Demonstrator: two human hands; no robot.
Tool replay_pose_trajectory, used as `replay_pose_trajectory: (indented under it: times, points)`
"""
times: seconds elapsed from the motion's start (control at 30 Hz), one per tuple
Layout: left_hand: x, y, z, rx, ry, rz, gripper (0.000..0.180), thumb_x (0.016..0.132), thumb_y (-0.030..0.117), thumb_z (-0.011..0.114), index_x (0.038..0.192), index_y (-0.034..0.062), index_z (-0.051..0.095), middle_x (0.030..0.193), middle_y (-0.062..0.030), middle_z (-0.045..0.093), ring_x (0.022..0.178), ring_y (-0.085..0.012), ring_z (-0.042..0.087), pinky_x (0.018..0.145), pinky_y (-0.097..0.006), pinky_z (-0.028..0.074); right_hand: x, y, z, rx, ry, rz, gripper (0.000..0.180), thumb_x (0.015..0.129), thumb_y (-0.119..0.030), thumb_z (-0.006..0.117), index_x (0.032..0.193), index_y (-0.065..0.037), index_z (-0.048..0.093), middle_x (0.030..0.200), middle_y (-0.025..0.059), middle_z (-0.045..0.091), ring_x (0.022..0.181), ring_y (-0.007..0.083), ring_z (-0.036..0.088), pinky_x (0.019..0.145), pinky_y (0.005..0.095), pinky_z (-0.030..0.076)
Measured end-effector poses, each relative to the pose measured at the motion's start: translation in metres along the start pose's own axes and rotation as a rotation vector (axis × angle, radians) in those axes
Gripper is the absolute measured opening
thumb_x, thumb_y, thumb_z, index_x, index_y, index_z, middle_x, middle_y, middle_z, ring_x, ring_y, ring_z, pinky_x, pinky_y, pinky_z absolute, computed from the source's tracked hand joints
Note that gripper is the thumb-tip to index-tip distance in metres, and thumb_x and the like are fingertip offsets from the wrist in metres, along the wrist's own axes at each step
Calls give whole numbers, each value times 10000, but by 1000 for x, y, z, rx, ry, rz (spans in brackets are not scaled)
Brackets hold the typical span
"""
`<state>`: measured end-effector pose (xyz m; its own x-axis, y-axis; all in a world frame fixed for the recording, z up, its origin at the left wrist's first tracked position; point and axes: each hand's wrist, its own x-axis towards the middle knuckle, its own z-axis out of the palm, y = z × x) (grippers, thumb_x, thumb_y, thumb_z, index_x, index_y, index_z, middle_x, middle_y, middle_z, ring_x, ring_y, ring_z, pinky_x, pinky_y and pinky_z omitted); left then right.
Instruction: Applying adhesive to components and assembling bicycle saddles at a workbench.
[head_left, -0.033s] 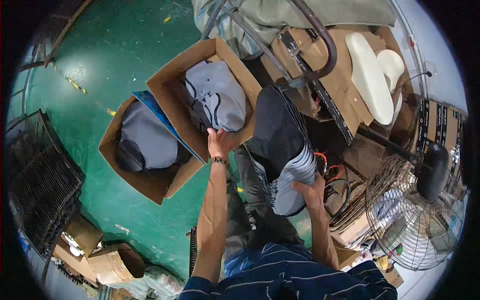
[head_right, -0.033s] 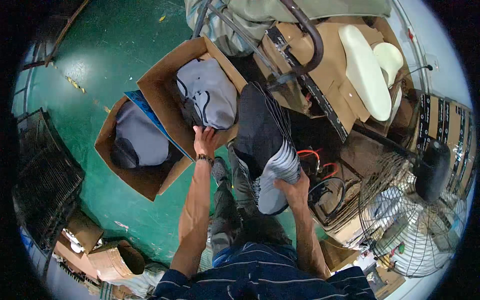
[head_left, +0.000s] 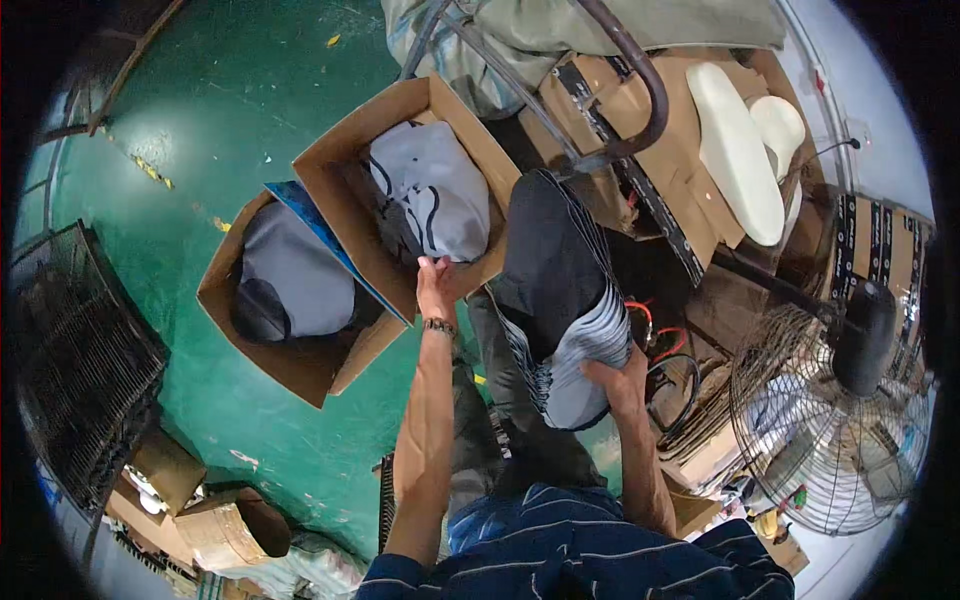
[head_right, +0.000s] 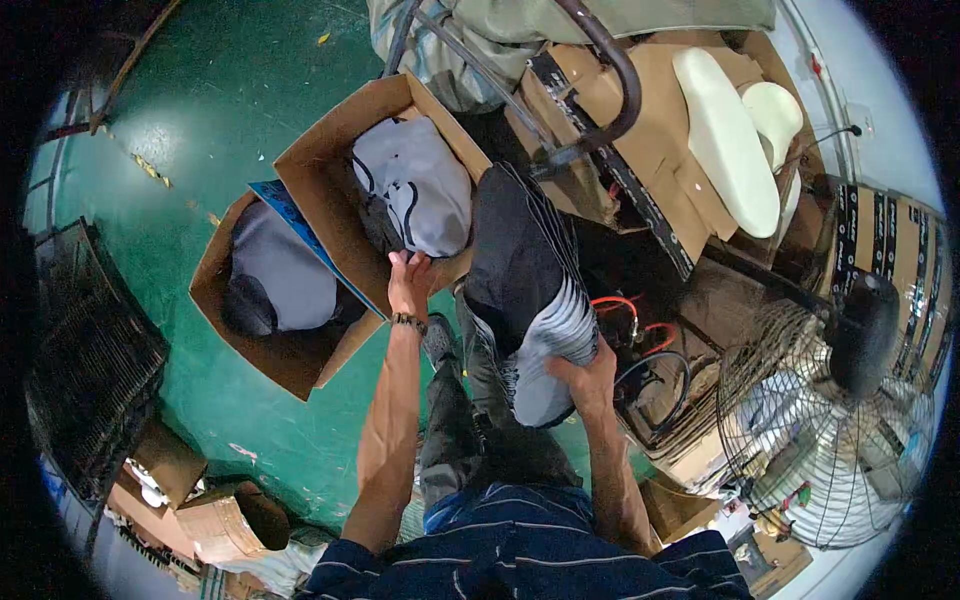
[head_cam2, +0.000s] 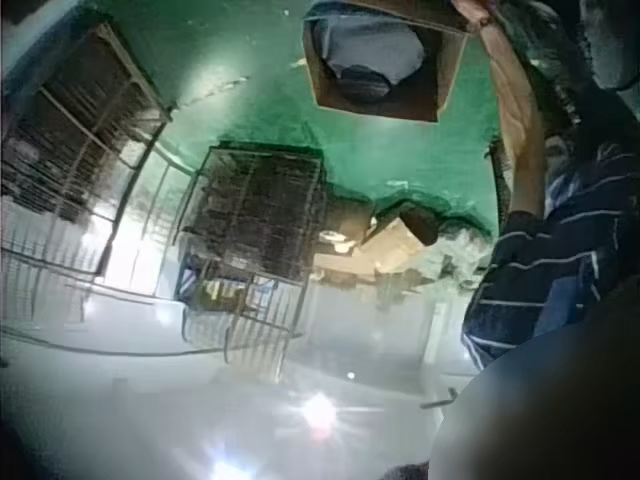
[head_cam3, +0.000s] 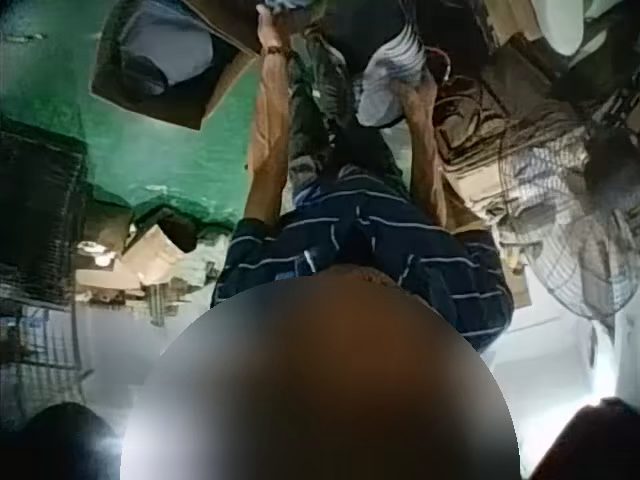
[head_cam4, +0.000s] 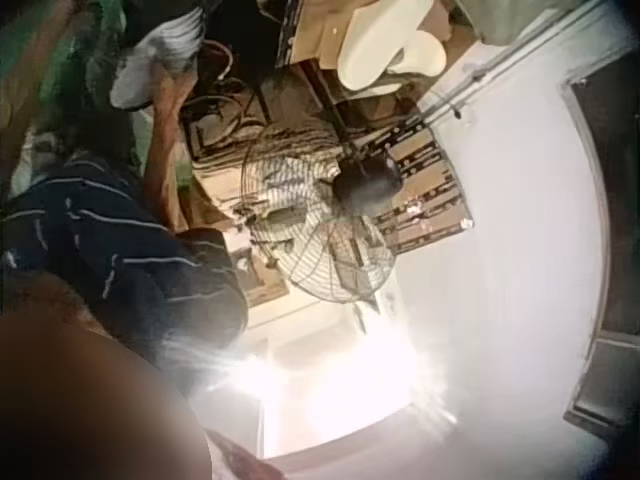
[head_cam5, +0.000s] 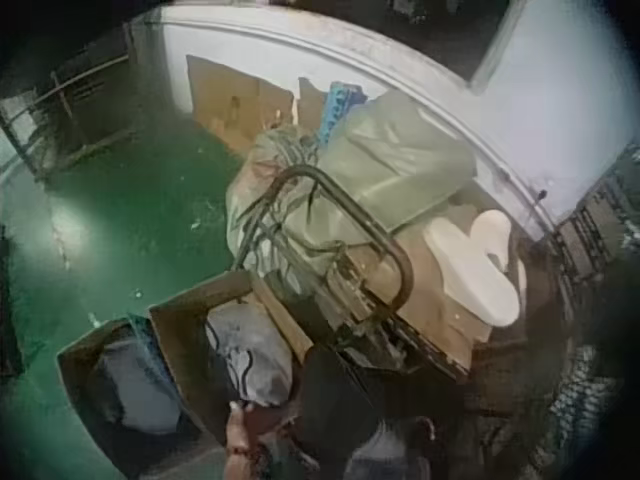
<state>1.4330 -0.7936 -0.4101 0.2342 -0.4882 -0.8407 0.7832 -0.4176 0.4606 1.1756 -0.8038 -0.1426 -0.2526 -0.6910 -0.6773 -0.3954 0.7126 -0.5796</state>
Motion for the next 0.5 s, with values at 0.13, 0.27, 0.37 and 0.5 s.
replay_pose_trajectory:
  times: [0.13,0.27,0.37,0.5]
  points:
    - [-88,4,-1,185,-386,23,986,960,770,512,1566,1,403,1518,-163,535,1378,-299,522,1145,-493,400,-27,10,-12,214,-63,24,688,624,-127,817,1264,61,651,1147,128,738,1022,242,699,940,373,529]
    - [-172,22,2,585,-484,298,881,981,688,573,1520,-3,472,1528,-156,524,1407,-298,489,1137,-429,418,-61,14,-30,164,-140,-13,644,651,-141,801,1250,53,665,1126,121,747,1004,236,700,938,371,530]
    - [-230,42,9,769,-297,552,843,903,566,738,1458,-24,502,1414,-200,570,1325,-395,523,1119,-455,423,-94,18,-45,216,-238,-48,653,655,-134,811,1264,58,676,1138,111,749,1023,217,699,924,361,536]
    - [-322,64,16,1101,-543,891,767,737,364,917,1334,20,580,1271,-207,618,1160,-390,618,1023,-476,490,-151,37,-54,398,-241,-75,513,688,-64,794,1178,50,698,1062,100,755,956,200,704,872,352,546]
